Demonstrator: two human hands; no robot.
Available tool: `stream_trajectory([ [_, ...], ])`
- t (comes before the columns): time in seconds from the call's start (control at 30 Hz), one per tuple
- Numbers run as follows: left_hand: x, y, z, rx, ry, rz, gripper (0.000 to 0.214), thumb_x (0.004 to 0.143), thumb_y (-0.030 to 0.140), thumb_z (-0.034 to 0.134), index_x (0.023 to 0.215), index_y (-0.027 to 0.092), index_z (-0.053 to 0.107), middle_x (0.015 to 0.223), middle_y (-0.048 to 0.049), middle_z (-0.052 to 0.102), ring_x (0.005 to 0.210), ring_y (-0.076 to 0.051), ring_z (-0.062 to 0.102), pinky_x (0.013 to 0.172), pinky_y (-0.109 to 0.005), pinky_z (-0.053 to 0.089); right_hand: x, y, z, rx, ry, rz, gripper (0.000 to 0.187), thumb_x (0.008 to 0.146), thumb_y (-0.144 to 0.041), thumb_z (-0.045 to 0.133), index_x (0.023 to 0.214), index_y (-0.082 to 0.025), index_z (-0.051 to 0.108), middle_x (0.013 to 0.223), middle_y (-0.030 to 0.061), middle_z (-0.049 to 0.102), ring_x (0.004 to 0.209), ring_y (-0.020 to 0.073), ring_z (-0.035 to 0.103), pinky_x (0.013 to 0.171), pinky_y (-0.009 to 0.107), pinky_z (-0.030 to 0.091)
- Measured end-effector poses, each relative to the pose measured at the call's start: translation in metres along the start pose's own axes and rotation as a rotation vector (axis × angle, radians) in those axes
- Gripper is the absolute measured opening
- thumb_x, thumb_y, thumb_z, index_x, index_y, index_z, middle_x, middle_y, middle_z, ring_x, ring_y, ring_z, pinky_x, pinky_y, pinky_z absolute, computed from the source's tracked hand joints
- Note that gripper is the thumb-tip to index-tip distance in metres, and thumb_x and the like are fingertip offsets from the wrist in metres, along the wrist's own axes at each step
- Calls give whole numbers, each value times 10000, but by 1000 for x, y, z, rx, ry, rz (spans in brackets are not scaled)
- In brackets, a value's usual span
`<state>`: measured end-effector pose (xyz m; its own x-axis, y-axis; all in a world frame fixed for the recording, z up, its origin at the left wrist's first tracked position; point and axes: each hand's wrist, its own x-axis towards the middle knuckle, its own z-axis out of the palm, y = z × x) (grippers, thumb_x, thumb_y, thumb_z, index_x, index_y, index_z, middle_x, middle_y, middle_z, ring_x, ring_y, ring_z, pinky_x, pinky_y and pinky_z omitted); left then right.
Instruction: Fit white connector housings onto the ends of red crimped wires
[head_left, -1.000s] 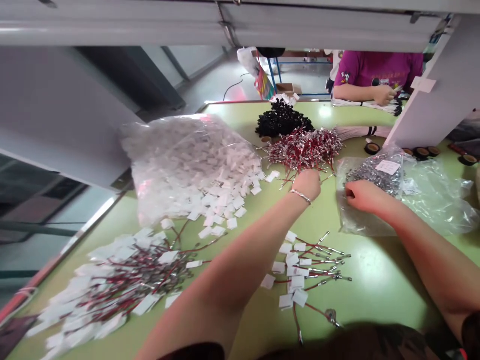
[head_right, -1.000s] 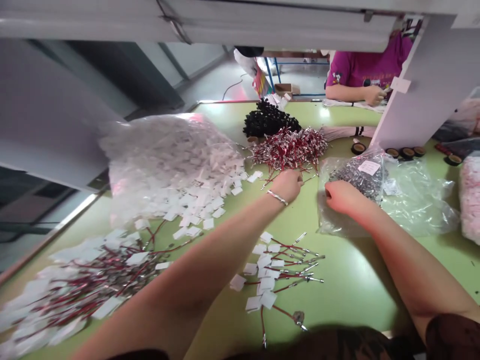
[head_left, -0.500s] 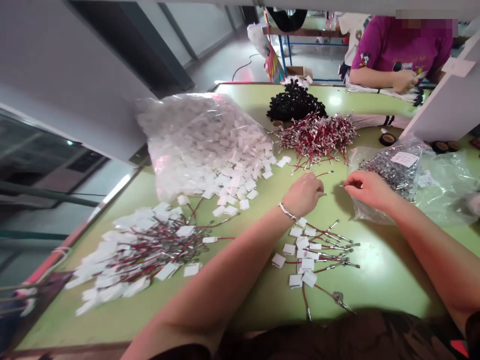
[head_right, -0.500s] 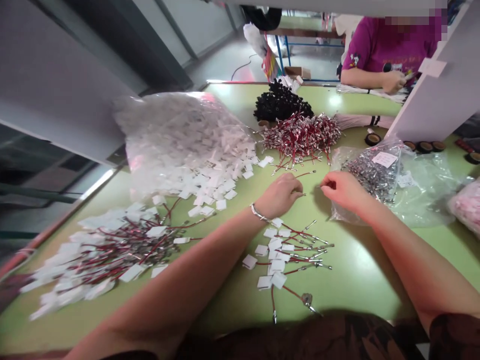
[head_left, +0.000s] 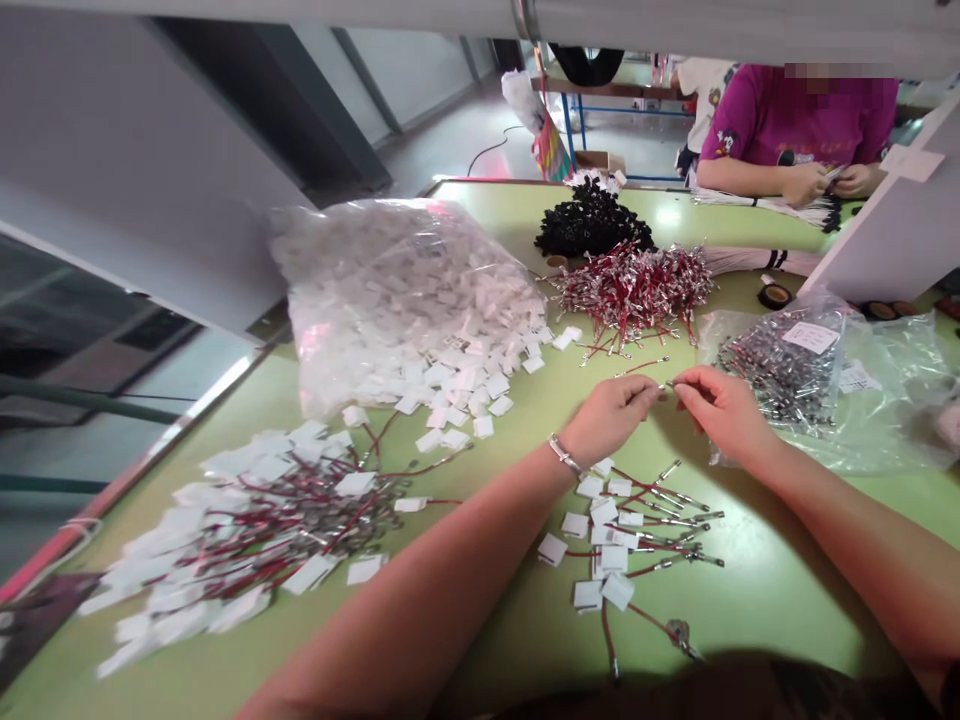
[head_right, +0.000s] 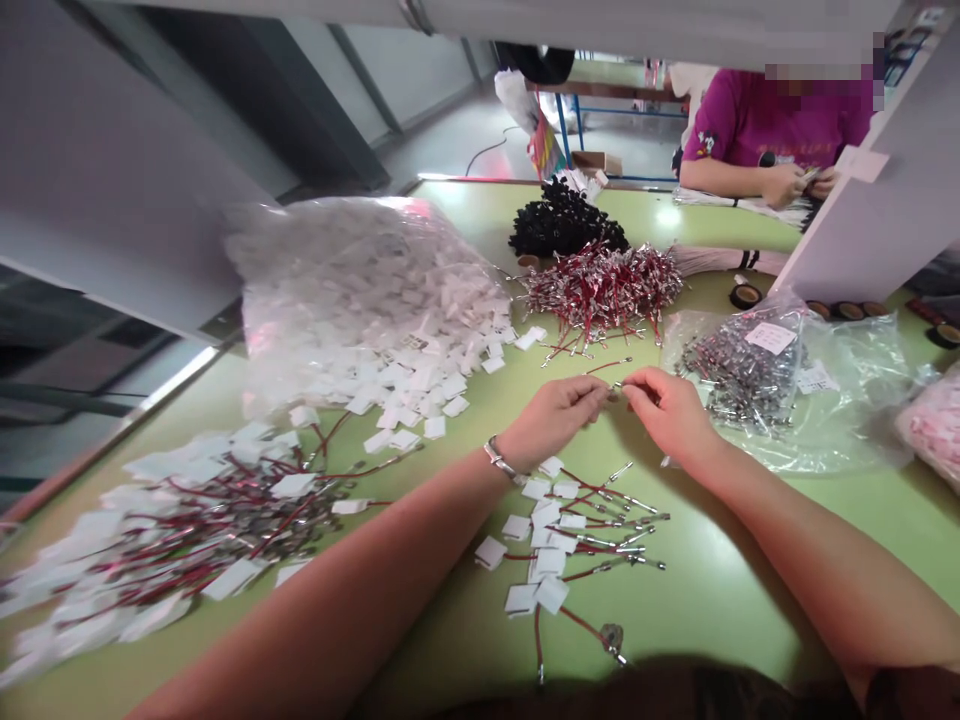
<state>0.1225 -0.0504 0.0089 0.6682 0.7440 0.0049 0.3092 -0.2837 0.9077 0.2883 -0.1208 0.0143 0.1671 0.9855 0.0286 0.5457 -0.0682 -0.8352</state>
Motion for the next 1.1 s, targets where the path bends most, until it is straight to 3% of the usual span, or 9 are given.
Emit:
stream_trajectory([
  [0.2, -1, -1, 0, 104, 19, 41, 233, 885, 260, 457, 801, 159, 649, 685, -1, 608, 642, -113, 525, 626, -234, 430, -1, -1, 1, -49, -29, -61, 189, 852, -330, 493, 830, -200, 628, 670, -17, 614, 503, 104, 498, 538, 249, 408],
  [0.3, -1, -5, -3, 316, 5, 165, 247, 910, 254, 439, 839, 165, 657, 769, -27, 656, 725, -132, 569, 706, -256, 448, 1, -1, -4, -125, -85, -128, 174, 831, -310, 510, 787, -192, 629, 645, -21, 598, 578, 114, 504, 579, 247, 390],
  [0.5, -4, 1, -10, 845, -213, 378, 223, 904, 170, 436, 958, 164, 652, 867, -73, 675, 817, -177, 596, 711, -284, 446, 1, -9, -15, -140, -314, -23, 211, 809, -315, 509, 648, -190, 565, 544, -38, 521, 502, 102, 458, 509, 236, 351],
  [0.63, -3, 6, -1, 879, -216, 333, 223, 917, 187, 424, 929, 151, 644, 862, -79, 662, 810, -184, 596, 698, -294, 445, 2, -13, -15, -89, -396, 93, 199, 820, -331, 520, 682, -193, 558, 554, -15, 566, 477, 106, 502, 490, 239, 390],
  [0.77, 1, 14, 8, 703, -84, 201, 136, 875, 224, 501, 889, 143, 609, 842, -69, 639, 772, -172, 580, 680, -287, 449, 4, -12, -14, -61, -346, 58, 200, 851, -346, 492, 743, -190, 555, 591, -6, 576, 471, 101, 492, 464, 234, 397],
  [0.9, 16, 23, -23, 559, -161, 311, 250, 743, 299, 682, 928, 151, 601, 949, -63, 634, 860, -175, 573, 771, -282, 464, 7, -7, -21, 6, -463, 88, 193, 837, -340, 511, 792, -188, 620, 563, -21, 563, 411, 84, 468, 429, 233, 393],
  [0.97, 30, 18, -52, 596, -228, 362, 169, 842, 321, 568, 896, 177, 638, 1049, -53, 634, 986, -180, 562, 897, -298, 430, 11, -4, -28, 60, -413, 139, 202, 809, -369, 553, 790, -187, 639, 565, -14, 576, 411, 87, 476, 434, 244, 410],
  [1.03, 44, 5, -79, 723, 60, 204, 271, 927, 256, 394, 996, 176, 643, 1124, -74, 622, 1063, -188, 542, 963, -332, 391, 15, 0, -34, 177, -275, 191, 226, 768, -411, 603, 775, -187, 631, 603, 2, 602, 447, 94, 499, 467, 258, 442],
  [1.1, 55, -13, -94, 906, 47, 44, 271, 912, 213, 408, 1030, 160, 647, 1117, -99, 634, 1056, -201, 555, 960, -331, 391, 19, 3, -39, 345, -158, 223, 272, 717, -448, 653, 783, -188, 613, 678, 22, 634, 520, 103, 535, 512, 266, 468],
])
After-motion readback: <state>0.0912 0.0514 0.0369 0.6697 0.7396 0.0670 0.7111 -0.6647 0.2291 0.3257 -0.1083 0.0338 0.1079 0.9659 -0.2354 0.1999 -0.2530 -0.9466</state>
